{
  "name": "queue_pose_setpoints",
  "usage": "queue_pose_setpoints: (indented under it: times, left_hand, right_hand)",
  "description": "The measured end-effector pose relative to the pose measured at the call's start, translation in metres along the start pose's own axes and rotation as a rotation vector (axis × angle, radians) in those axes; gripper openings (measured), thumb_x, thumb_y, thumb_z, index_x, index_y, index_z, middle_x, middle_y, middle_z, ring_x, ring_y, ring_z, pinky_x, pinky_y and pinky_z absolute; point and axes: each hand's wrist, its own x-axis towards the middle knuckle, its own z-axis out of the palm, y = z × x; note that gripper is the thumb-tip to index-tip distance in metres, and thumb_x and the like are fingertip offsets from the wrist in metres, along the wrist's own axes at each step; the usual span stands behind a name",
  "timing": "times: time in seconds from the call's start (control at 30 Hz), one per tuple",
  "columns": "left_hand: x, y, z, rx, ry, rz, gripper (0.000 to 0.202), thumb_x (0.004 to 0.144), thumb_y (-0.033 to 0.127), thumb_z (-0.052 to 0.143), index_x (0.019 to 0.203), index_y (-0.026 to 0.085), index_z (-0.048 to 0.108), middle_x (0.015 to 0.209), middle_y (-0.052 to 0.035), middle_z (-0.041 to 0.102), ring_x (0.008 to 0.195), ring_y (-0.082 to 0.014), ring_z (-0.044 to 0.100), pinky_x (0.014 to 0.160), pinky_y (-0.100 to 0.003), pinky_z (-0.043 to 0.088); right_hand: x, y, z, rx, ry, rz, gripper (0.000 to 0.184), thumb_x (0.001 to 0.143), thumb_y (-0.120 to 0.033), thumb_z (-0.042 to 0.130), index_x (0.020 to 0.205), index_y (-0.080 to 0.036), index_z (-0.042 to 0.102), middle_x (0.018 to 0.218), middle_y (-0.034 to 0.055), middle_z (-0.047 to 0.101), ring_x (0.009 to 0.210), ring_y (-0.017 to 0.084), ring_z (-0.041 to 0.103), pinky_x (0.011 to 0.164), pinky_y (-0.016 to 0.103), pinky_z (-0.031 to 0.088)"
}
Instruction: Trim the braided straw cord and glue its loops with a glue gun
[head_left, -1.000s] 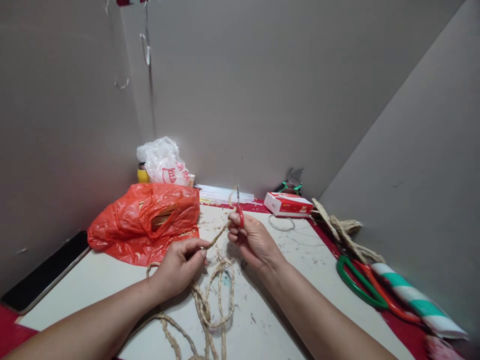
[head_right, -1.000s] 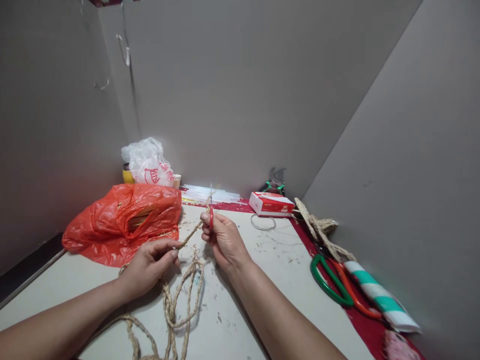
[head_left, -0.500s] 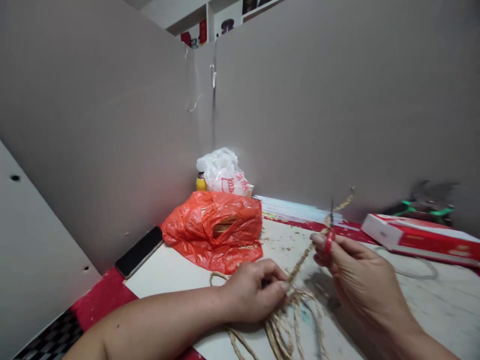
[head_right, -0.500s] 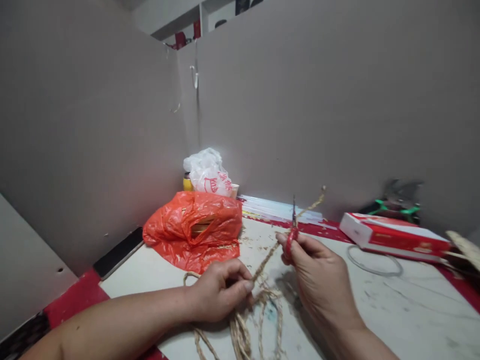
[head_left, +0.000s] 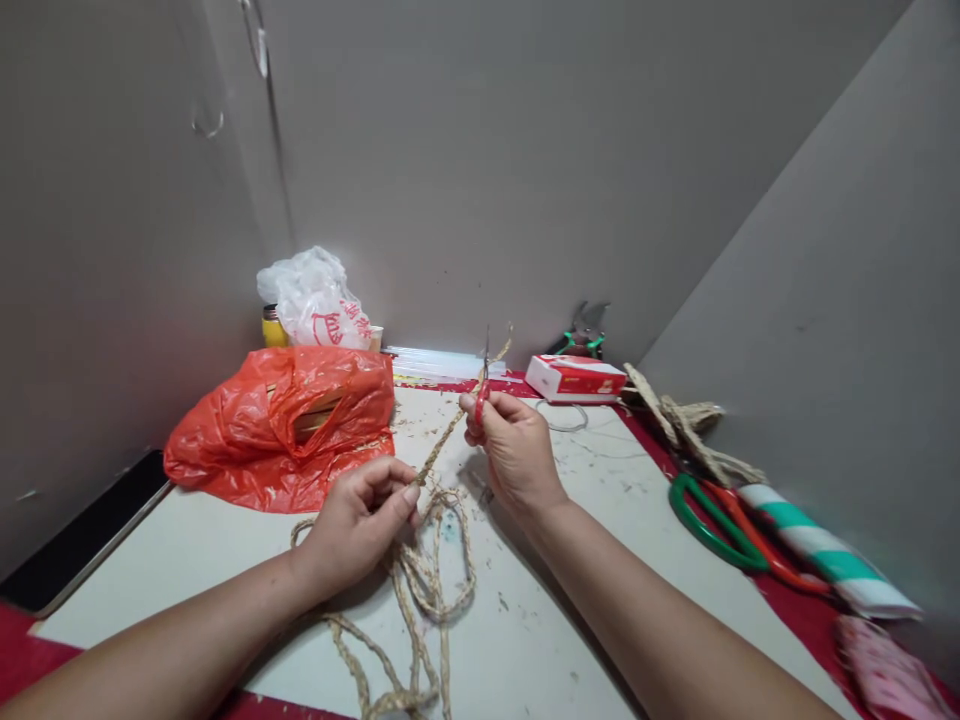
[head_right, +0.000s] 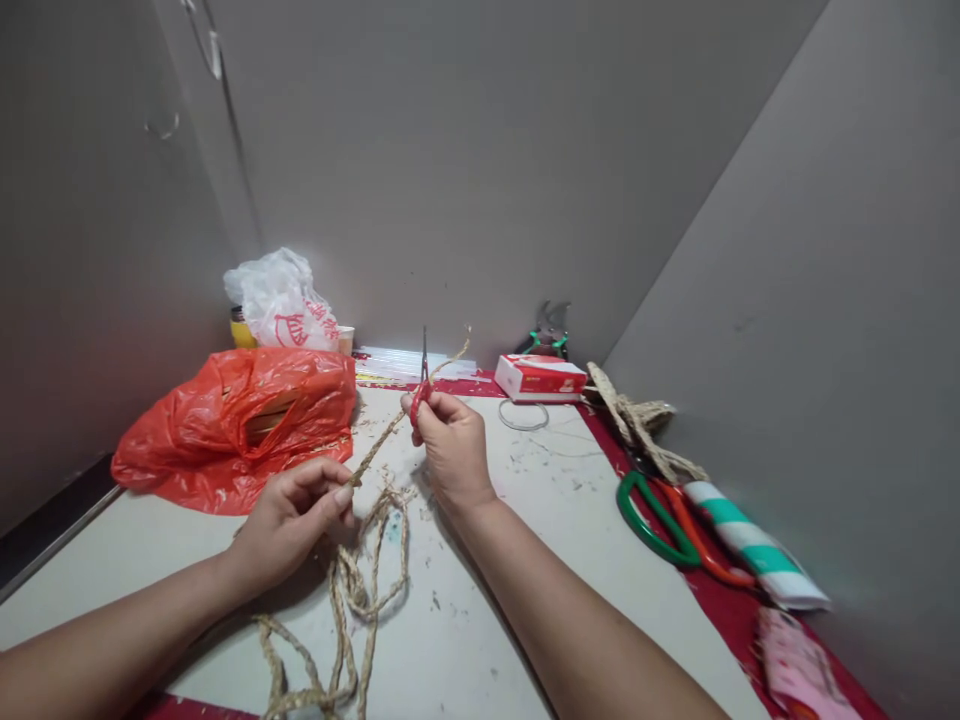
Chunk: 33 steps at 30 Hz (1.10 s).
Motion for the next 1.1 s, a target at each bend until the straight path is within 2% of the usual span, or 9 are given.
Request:
queue_pose_setpoints:
  times: [0.1, 0.17, 0.3, 0.43, 0.6, 0.73, 0.83, 0.97, 1.1]
  left_hand:
    - [0.001, -0.002, -0.002, 0.071, 0.074, 0.033, 0.025, 0.079, 0.031, 0.063, 0.1, 0.017, 0.059, 0.057, 0.0081, 0.036, 0.051, -0.008, 0.036, 0.05, -0.019, 0.029]
    - [0.001, -0.003, -0.003, 0.111, 0.122, 0.047, 0.029, 0.08, 0.031, 0.062, 0.106, 0.019, 0.06, 0.057, 0.008, 0.033, 0.052, -0.0085, 0.033, 0.05, -0.02, 0.029]
    - [0.003, -0.004, -0.004, 0.168, 0.214, 0.079, 0.021, 0.082, 0.033, 0.06, 0.095, 0.018, 0.066, 0.061, 0.004, 0.047, 0.058, -0.0102, 0.042, 0.055, -0.021, 0.035]
    - [0.002, -0.002, -0.003, 0.134, 0.172, 0.068, 0.02, 0.085, 0.034, 0.055, 0.092, 0.018, 0.064, 0.059, 0.0026, 0.056, 0.056, -0.0104, 0.048, 0.056, -0.02, 0.038]
    - [-0.001, 0.0, 0.001, -0.08, 0.049, -0.051, 0.024, 0.089, 0.041, 0.049, 0.097, 0.019, 0.054, 0.066, 0.0, 0.066, 0.045, -0.0069, 0.042, 0.044, -0.018, 0.032]
    - [0.005, 0.002, 0.001, -0.333, 0.077, -0.157, 0.021, 0.082, 0.037, 0.062, 0.085, 0.016, 0.057, 0.076, -0.001, 0.064, 0.05, -0.0052, 0.047, 0.047, -0.017, 0.038]
    - [0.012, 0.002, -0.005, -0.491, 0.121, -0.228, 0.018, 0.077, 0.03, 0.068, 0.082, 0.014, 0.06, 0.068, 0.0019, 0.057, 0.05, -0.0046, 0.047, 0.048, -0.016, 0.04]
    - [0.017, 0.001, -0.013, -0.627, 0.057, -0.269, 0.014, 0.079, 0.025, 0.066, 0.085, 0.014, 0.061, 0.067, 0.0018, 0.057, 0.05, -0.0053, 0.048, 0.048, -0.017, 0.042]
    - [0.017, 0.0, -0.016, -0.677, 0.029, -0.253, 0.018, 0.079, 0.023, 0.066, 0.094, 0.016, 0.06, 0.075, 0.0005, 0.062, 0.051, -0.0056, 0.05, 0.047, -0.018, 0.042]
  right_hand:
    - [-0.002, -0.003, 0.002, 0.009, -0.006, -0.009, 0.029, 0.066, -0.036, 0.074, 0.055, -0.019, 0.053, 0.049, -0.0065, 0.041, 0.046, 0.008, 0.033, 0.047, 0.024, 0.028]
    - [-0.004, -0.004, 0.003, 0.004, -0.011, -0.027, 0.03, 0.069, -0.037, 0.072, 0.055, -0.019, 0.051, 0.049, -0.0062, 0.041, 0.047, 0.008, 0.033, 0.048, 0.024, 0.029]
    - [-0.006, -0.005, 0.004, -0.017, -0.019, -0.052, 0.034, 0.074, -0.04, 0.068, 0.054, -0.019, 0.048, 0.049, -0.0056, 0.041, 0.048, 0.009, 0.034, 0.048, 0.025, 0.029]
    - [-0.006, -0.006, 0.006, 0.018, 0.013, -0.037, 0.03, 0.073, -0.038, 0.069, 0.057, -0.019, 0.052, 0.048, -0.0063, 0.04, 0.047, 0.008, 0.033, 0.047, 0.024, 0.027]
    - [-0.005, -0.01, 0.008, 0.138, -0.031, 0.121, 0.029, 0.067, -0.041, 0.073, 0.064, -0.017, 0.057, 0.051, -0.0069, 0.04, 0.046, 0.007, 0.035, 0.045, 0.022, 0.026]
    - [-0.007, -0.009, 0.008, 0.098, -0.146, 0.227, 0.03, 0.066, -0.043, 0.073, 0.064, -0.016, 0.059, 0.053, -0.0055, 0.046, 0.045, 0.007, 0.038, 0.044, 0.021, 0.028]
    - [-0.011, -0.009, 0.007, -0.022, -0.264, 0.177, 0.031, 0.07, -0.043, 0.07, 0.06, -0.016, 0.059, 0.049, -0.0045, 0.048, 0.045, 0.007, 0.037, 0.046, 0.022, 0.028]
    - [-0.013, -0.01, 0.008, -0.227, -0.361, 0.093, 0.034, 0.069, -0.042, 0.07, 0.051, -0.016, 0.056, 0.044, -0.0046, 0.046, 0.045, 0.008, 0.035, 0.047, 0.023, 0.027]
    - [-0.013, -0.006, 0.008, -0.282, -0.397, 0.168, 0.036, 0.068, -0.046, 0.07, 0.052, -0.015, 0.059, 0.044, -0.0039, 0.047, 0.043, 0.008, 0.036, 0.046, 0.023, 0.026]
